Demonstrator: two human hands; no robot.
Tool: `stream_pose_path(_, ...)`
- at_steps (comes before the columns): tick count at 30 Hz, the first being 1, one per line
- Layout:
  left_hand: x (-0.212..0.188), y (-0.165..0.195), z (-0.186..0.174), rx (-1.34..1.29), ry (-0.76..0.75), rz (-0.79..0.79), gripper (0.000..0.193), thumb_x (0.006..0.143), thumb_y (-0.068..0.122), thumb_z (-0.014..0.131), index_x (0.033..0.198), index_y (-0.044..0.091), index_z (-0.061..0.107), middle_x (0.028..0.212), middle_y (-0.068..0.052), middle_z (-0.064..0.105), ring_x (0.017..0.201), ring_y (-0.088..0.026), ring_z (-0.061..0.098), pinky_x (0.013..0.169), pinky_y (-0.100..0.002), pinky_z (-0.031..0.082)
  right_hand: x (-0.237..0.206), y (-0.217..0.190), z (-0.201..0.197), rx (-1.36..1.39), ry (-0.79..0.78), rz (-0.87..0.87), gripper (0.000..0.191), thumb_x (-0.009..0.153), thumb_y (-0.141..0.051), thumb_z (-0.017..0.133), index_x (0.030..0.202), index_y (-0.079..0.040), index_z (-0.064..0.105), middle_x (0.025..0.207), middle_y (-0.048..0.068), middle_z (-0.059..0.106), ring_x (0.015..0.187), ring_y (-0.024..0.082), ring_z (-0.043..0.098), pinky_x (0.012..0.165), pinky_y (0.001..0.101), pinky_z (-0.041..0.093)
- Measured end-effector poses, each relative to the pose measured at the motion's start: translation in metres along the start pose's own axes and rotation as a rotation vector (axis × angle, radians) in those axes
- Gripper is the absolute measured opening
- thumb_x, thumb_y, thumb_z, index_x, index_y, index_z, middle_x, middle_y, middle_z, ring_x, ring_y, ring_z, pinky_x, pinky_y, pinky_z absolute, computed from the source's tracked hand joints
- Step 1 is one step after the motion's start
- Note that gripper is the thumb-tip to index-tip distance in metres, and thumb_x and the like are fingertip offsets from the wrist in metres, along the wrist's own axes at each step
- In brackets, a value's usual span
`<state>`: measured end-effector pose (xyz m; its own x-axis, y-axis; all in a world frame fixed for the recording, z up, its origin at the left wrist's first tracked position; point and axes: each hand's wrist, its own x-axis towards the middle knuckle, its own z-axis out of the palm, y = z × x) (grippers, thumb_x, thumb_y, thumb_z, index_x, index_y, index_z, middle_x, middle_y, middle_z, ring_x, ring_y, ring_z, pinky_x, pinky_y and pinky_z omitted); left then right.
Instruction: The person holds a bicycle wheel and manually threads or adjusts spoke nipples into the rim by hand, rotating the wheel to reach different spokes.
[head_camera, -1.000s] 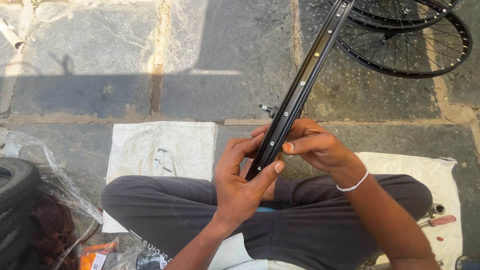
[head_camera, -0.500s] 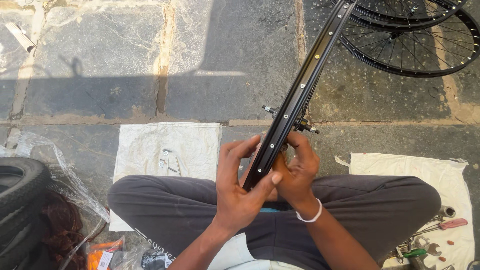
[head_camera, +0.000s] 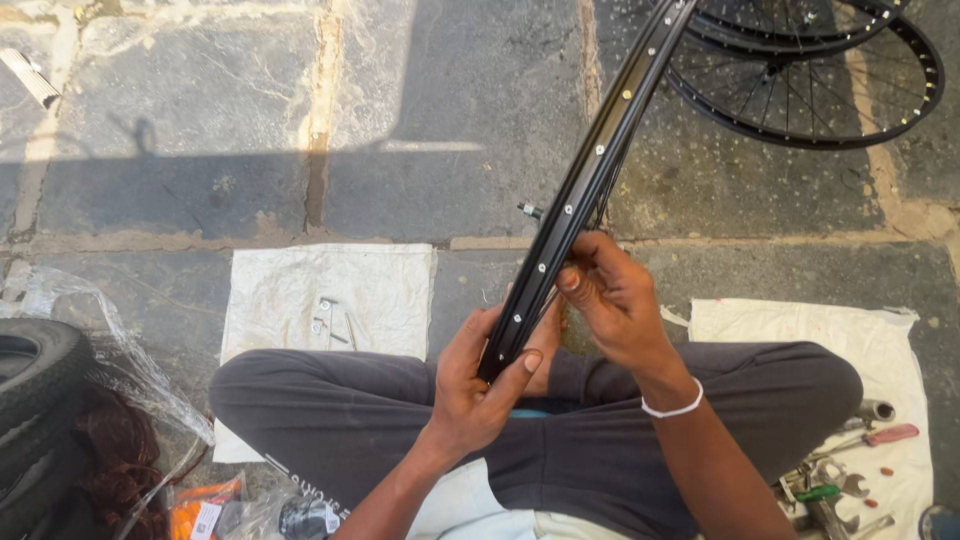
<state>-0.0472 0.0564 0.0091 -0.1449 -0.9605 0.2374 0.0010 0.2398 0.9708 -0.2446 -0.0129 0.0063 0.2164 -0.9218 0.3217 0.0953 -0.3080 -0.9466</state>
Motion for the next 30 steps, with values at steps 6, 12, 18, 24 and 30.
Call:
stream_pose_path(6,0.003,0.01,-0.001,0.054,0.036,0.03,0.04,0.097,0.01,0.072,0.133,-0.003,0.061,0.091,-0.001,0.056,0.075,-0.007,0.051,0.064,-0.023,0.042,0.013,-0.02,-0.005,-0.119,0.279,0.159,0.028,0.101,-0.018,0.07,0.118,0.003,0.062,0.104,0.01,0.068,0.092,0.013,0.065,0.082,0.0277,0.054)
stream_pose_path(12,0.025,0.031,-0.003,0.086,-0.02,-0.033,0.041,0.096,0.012,0.075,0.132,-0.002,0.061,0.09,0.0,0.061,0.073,-0.007,0.055,0.061,-0.024,0.045,-0.033,0.015,0.05,0.056,0.435,-0.208,0.039,0.099,-0.009,0.075,0.13,0.005,0.055,0.129,0.015,0.063,0.123,0.02,0.062,0.114,0.0342,0.049)
stream_pose_path(18,0.034,0.041,0.007,0.184,0.199,0.061,0.047,0.089,0.016,0.081,0.127,-0.002,0.061,0.104,-0.006,0.058,0.086,-0.012,0.057,0.073,-0.026,0.048,-0.022,0.038,0.019,0.55,0.053,0.017,0.042,0.1,-0.003,0.067,0.141,0.006,0.059,0.133,0.019,0.067,0.123,0.025,0.066,0.11,0.0385,0.053)
stream_pose_path(24,0.031,0.033,0.004,0.179,0.156,0.064,0.039,0.091,0.016,0.08,0.122,0.0,0.063,0.112,-0.006,0.06,0.099,-0.015,0.062,0.084,-0.029,0.051,0.016,0.006,0.0,0.534,-0.288,0.291,0.05,0.094,-0.009,0.07,0.141,0.004,0.06,0.14,0.019,0.064,0.131,0.026,0.062,0.115,0.0375,0.051)
stream_pose_path(30,0.03,0.031,-0.002,0.18,0.152,0.073,0.046,0.092,0.011,0.079,0.132,-0.002,0.062,0.119,-0.01,0.059,0.105,-0.017,0.061,0.092,-0.032,0.053,0.009,-0.005,0.037,-0.352,0.026,-0.18,0.033,0.095,-0.01,0.074,0.122,0.002,0.061,0.119,0.012,0.074,0.109,0.024,0.075,0.098,0.0338,0.06)
